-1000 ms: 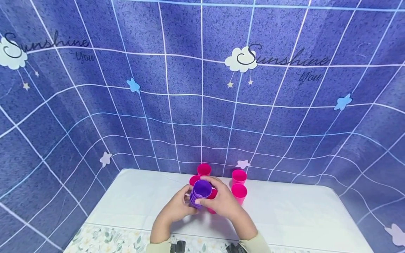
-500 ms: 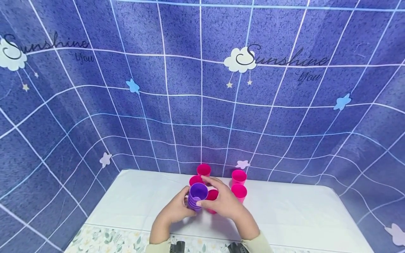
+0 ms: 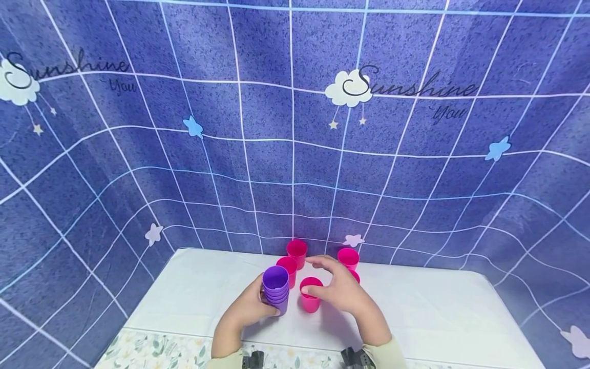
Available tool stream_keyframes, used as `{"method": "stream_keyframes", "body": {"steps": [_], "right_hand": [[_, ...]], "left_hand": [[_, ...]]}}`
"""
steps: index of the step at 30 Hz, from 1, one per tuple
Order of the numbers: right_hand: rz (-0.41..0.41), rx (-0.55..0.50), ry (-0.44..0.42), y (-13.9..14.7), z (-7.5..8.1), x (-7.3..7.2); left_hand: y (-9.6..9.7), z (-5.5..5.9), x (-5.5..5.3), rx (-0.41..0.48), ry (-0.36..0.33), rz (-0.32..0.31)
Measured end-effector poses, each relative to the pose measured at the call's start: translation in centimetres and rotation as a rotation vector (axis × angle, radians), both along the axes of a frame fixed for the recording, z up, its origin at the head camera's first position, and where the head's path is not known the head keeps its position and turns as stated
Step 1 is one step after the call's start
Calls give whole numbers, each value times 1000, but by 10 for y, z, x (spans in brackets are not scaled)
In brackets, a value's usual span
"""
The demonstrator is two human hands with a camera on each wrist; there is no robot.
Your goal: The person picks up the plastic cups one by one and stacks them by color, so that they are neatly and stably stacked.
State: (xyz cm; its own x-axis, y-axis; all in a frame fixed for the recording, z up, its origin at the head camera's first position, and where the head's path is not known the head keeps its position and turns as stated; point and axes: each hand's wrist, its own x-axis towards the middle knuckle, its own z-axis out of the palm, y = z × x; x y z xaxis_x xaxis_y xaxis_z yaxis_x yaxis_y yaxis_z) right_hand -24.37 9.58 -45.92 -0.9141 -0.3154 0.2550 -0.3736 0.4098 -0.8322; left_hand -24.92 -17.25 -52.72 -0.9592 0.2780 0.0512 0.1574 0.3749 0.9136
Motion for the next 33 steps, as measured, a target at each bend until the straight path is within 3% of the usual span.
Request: {"method": "stream_keyframes", "body": {"steps": [8, 16, 22, 27, 33], "right_hand": [[-58, -15, -26, 17, 3, -2], [-135, -36, -73, 34, 2, -5], [-159, -40, -71, 44, 2, -8], [-160, -52, -76, 48, 1, -10], [-174, -26, -83, 49, -3, -12]], "left_hand": [[-1, 2, 2, 19, -24, 27], [-3, -2, 0, 32, -24, -7], [-4, 2, 1, 14, -35, -19], [-9, 6, 1, 16, -62, 10], [-12, 9, 0, 20, -24, 82]]}}
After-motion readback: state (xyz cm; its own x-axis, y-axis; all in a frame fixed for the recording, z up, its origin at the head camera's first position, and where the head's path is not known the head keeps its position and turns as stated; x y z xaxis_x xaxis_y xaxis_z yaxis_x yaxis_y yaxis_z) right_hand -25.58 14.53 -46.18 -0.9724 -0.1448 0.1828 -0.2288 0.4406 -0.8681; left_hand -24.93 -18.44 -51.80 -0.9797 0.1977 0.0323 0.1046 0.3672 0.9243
